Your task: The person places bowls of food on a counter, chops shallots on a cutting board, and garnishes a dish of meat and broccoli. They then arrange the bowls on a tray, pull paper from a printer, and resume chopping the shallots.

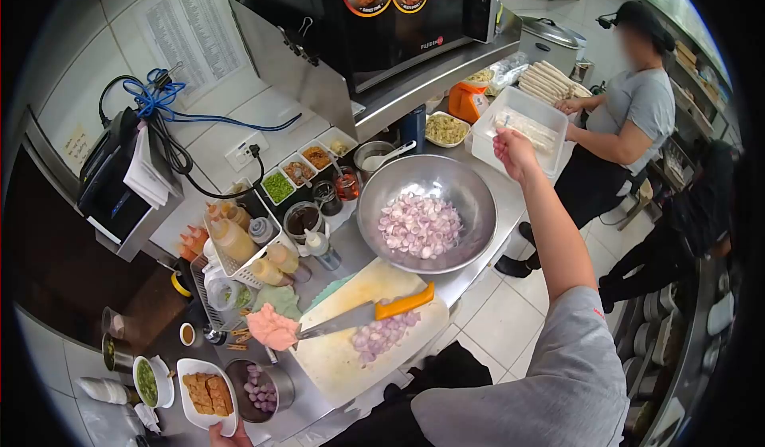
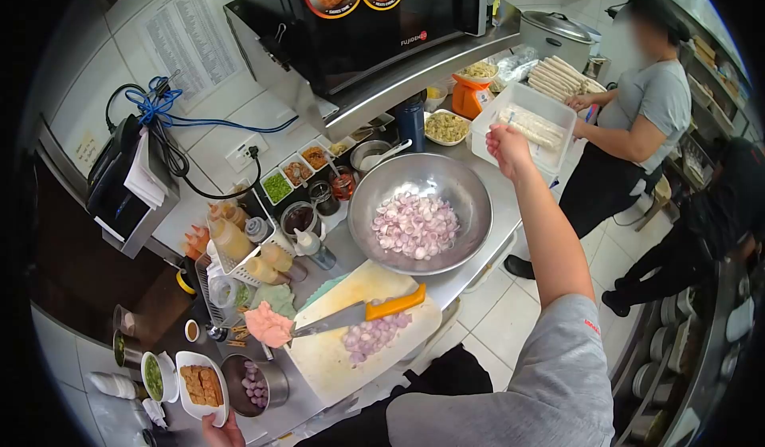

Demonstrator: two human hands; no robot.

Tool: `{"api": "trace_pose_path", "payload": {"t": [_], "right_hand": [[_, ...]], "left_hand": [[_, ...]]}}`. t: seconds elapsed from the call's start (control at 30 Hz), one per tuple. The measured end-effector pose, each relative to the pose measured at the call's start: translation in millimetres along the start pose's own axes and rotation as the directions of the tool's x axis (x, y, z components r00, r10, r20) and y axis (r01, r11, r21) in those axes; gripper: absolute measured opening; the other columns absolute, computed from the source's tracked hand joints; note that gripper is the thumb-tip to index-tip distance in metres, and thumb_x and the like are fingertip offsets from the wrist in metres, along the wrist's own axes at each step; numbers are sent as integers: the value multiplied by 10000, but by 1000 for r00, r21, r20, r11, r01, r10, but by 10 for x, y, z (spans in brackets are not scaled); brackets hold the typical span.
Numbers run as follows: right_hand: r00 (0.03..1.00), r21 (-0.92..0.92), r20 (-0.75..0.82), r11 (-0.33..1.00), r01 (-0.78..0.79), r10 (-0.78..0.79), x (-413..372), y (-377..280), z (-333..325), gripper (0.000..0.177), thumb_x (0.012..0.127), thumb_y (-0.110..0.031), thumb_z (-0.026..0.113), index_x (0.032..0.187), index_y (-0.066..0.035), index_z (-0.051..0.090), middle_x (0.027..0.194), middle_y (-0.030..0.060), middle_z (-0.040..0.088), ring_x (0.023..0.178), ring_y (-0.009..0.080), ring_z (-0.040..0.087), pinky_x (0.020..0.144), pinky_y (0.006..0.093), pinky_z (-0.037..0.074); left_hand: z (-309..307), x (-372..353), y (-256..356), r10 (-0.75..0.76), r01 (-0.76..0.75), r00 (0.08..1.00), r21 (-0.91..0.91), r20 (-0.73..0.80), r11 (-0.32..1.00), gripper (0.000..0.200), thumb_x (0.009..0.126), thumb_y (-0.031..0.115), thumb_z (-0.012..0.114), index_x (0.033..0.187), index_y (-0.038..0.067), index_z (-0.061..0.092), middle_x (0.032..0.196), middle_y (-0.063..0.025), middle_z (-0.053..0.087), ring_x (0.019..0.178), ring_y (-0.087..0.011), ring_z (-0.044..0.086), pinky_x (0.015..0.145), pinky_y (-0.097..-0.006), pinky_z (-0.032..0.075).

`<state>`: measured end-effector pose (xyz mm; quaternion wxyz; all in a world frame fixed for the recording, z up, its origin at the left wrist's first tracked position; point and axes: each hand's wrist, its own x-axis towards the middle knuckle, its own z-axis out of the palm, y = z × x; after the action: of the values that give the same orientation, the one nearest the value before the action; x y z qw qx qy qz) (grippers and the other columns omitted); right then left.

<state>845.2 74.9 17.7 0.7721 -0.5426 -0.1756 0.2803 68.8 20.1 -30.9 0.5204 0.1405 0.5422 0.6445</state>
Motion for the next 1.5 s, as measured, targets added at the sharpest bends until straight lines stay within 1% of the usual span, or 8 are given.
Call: {"api": "trace_pose_path", "payload": {"t": [0.37,0.5,0.8,1.03,1.17,1.27,1.43,1.5], "right_hand": [[993,-281,-103,959,25,-56,3106,444,-460,236,980,-201,513,1087,6,549,885,127,642,708,219,667,605,317,565],[993,-271,-64,956,-109,95,3582,526,-336,305,997,-317,484,1113,-40,538,844,115,630,653,193,637,538,270,516],[981,-23,-96,985,-171,168,3977,596,-521,223,926,-78,443,1106,-43,571,780,89,646,513,166,590,418,237,449],[966,200,-260,978,52,1,3495,107,-1131,300,915,8,398,1166,-56,548,875,113,643,569,178,604,439,232,503],[933,-12,-338,992,124,-121,2945,-247,-1869,344,935,3,388,1239,-131,480,873,110,629,514,160,578,397,236,461],[924,-296,-283,939,172,-259,2245,-464,-2300,355,966,-17,379,1295,-137,439,756,57,583,489,135,553,377,236,430],[940,-347,19,879,327,-342,816,-527,-2449,430,985,-49,415,1408,-126,412,686,21,550,454,93,481,384,223,359],[971,-359,110,902,239,-214,122,-490,-2266,404,948,-23,430,1348,-58,476,761,31,594,473,89,479,399,218,350]], "left_hand": [[895,-1171,-618,127,-166,970,-179,-208,970,620,840,-32,444,1444,-75,312,1359,-275,488,1266,-445,492,1075,-527,477],[1195,-1602,-891,201,-227,936,-58,-289,972,604,850,-25,430,1441,-76,315,1365,-281,481,1262,-438,498,1074,-527,478],[1187,-2038,-1195,191,-237,942,-142,-277,961,543,877,10,431,1408,-80,366,1324,-262,526,1185,-417,565,996,-507,544],[854,-2249,-1225,155,-201,952,-156,-264,967,499,904,39,437,1389,-69,398,1291,-247,553,1143,-378,601,957,-471,573],[745,-2275,-1178,137,-195,941,-166,-308,967,449,942,46,412,1372,-83,407,1270,-246,565,1129,-372,609,939,-462,582],[636,-2312,-1099,182,-228,943,-142,-279,963,446,947,40,396,1375,-86,403,1284,-250,551,1147,-389,592,953,-472,571],[-398,-1940,-1097,262,-274,961,-202,-85,940,614,784,85,548,1372,-42,429,1360,-176,533,1207,-308,575,1000,-396,522],[-768,-1940,-1082,210,-224,974,-205,-88,953,549,847,116,494,1376,-23,438,1350,-153,542,1221,-296,560,996,-446,502]]}}
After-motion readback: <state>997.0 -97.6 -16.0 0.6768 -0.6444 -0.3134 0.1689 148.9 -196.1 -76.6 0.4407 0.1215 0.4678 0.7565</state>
